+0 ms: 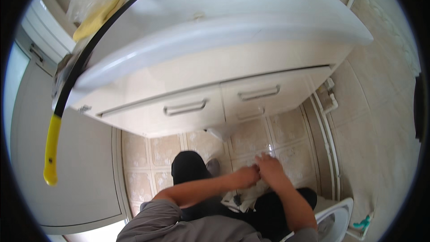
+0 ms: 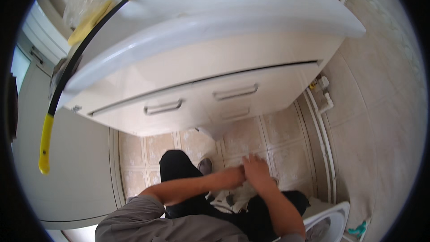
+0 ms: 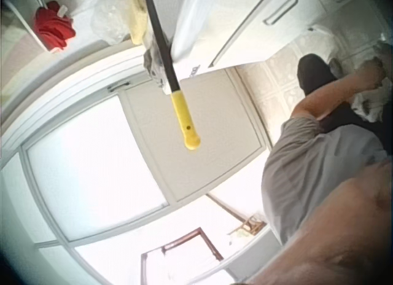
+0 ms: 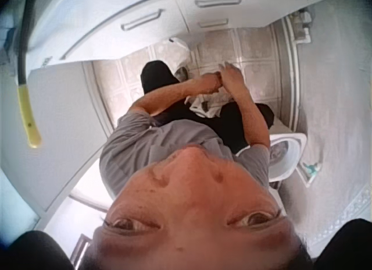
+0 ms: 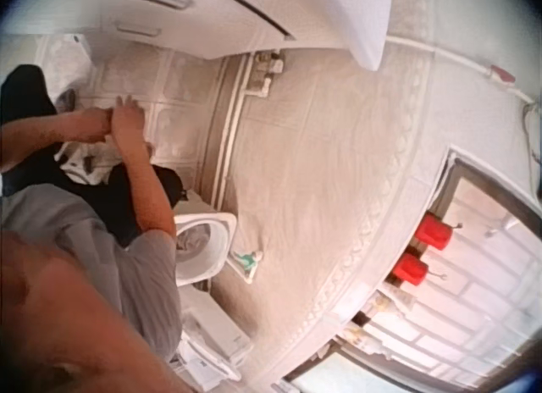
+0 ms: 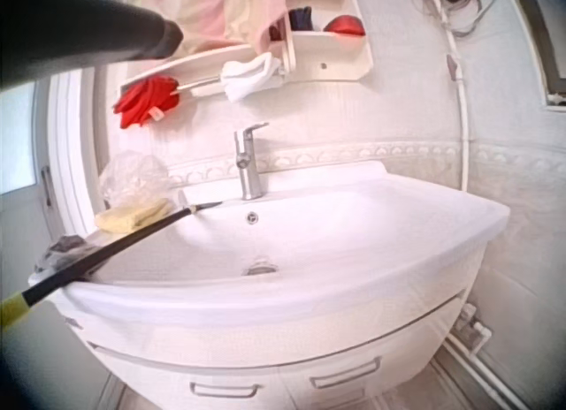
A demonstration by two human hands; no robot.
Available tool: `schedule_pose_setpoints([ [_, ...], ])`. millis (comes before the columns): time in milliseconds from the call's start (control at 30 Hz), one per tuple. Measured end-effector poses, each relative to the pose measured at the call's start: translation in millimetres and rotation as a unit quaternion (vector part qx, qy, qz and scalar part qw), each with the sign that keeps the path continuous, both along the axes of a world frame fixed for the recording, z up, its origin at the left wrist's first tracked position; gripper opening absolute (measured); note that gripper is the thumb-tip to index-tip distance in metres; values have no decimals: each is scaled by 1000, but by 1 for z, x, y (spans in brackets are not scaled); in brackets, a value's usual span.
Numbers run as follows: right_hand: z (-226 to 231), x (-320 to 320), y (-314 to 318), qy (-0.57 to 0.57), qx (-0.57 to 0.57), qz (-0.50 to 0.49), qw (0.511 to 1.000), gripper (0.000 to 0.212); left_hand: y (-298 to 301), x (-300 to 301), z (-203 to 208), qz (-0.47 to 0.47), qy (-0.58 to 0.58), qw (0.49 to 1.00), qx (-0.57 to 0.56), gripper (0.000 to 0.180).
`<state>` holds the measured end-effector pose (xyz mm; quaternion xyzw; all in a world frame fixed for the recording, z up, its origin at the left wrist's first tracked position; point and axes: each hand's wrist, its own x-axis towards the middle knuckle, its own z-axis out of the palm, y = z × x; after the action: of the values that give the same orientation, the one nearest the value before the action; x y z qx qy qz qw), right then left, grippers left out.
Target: The person wipes tiled walls with a rag, rinses the rag in a bucket, and then uses a long-handled scraper and a small brush to clean around a sink and faucet.
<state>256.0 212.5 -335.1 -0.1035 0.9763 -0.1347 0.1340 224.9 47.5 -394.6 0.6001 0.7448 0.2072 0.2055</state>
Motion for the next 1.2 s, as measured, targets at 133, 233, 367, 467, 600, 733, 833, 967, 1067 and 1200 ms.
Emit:
schedule_pose_setpoints([
  [133,-6,0,24,63,-40,-2,997,38,32,0,8,-38,-142,983,-105,45],
  [233,-14,-15,38,-13,44,-51,998,36,55,-5,13,30,-222,974,-18,52],
  [367,-30,-31,51,-66,-23,-63,996,29,93,12,41,35,-275,958,70,50],
  [467,-85,-11,49,-82,-85,-117,986,24,75,25,28,144,-416,897,31,46],
  [600,-5,30,29,-88,-247,-189,947,19,-4,28,77,293,-344,890,-63,34],
  [733,127,69,19,-195,-270,-82,939,20,-90,1,226,578,-498,645,44,29],
  [833,245,51,-2,-230,-276,50,932,25,-177,14,321,728,-563,374,119,35],
  [967,363,-16,-54,-179,-367,112,906,18,-263,48,414,661,-615,149,403,52],
  [1067,447,-93,-104,-172,-351,95,915,12,-275,16,496,628,-625,119,447,59],
  [1200,479,-188,-169,-67,-319,86,941,24,-282,-14,511,588,-656,238,410,55],
])
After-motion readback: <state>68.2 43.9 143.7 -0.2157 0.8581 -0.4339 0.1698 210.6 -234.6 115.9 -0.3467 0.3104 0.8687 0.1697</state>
